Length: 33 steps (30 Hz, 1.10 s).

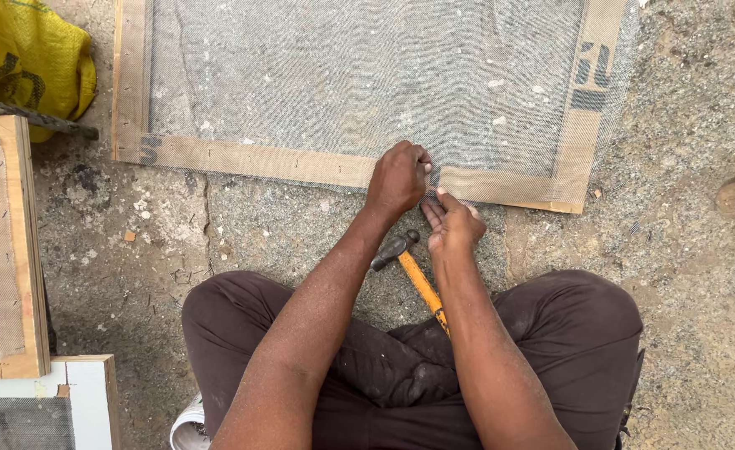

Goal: The person sits on the ground and secures a mesh screen to a wooden frame using a hammer and nails. They repeatedly pick up nails, position them along the frame's edge, and hammer them in to fasten the screen material.

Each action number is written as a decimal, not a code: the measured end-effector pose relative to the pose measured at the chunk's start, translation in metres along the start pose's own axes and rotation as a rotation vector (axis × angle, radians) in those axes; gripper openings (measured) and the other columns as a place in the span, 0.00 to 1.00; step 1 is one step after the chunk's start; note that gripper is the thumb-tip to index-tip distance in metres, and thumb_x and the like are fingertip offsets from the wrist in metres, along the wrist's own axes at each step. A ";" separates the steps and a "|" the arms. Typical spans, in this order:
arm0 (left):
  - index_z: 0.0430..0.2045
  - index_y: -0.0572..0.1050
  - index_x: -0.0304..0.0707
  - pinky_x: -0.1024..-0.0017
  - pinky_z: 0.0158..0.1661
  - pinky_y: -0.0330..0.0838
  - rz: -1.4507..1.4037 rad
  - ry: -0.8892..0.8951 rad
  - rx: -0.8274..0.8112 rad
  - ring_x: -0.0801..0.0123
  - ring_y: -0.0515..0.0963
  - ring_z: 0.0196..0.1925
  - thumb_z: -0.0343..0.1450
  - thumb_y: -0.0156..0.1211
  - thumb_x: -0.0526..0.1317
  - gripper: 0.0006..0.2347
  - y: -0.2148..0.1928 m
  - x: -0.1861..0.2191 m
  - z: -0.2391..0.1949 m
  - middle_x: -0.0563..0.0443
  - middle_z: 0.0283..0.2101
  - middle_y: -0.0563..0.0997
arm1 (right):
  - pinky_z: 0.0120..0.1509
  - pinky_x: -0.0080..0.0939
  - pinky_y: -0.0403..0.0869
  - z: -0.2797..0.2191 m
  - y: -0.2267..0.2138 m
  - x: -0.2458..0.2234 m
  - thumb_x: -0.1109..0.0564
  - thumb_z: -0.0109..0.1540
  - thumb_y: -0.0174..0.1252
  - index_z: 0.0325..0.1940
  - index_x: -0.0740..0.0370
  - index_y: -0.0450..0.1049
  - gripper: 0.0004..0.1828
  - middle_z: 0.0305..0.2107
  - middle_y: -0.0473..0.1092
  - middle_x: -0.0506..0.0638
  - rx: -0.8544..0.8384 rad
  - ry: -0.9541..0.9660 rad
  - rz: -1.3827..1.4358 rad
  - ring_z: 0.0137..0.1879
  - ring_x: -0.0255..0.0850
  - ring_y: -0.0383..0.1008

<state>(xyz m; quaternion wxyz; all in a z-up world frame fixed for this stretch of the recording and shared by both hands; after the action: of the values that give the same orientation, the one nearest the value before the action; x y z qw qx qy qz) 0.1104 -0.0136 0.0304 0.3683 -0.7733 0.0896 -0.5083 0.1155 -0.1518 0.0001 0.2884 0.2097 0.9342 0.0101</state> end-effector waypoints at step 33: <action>0.28 0.80 0.38 0.56 0.49 0.63 0.102 -0.024 0.011 0.64 0.75 0.43 0.72 0.60 0.36 0.04 0.015 0.000 -0.010 0.52 0.35 0.75 | 0.50 0.48 0.86 0.004 -0.004 0.008 0.71 0.58 0.61 0.46 0.77 0.67 0.14 0.40 0.74 0.67 0.036 -0.081 -0.104 0.43 0.55 0.82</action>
<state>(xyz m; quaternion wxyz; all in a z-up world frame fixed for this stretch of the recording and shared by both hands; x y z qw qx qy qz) 0.1050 -0.0290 0.0228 0.3989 -0.7716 0.1217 -0.4802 0.1104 -0.1526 -0.0079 0.3224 0.1664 0.9314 -0.0302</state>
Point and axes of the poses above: each hand's wrist, its own z-axis towards the middle knuckle, its own y-axis out of the palm, x = y × z, the point moved 3 cm from there along z, towards the middle knuckle
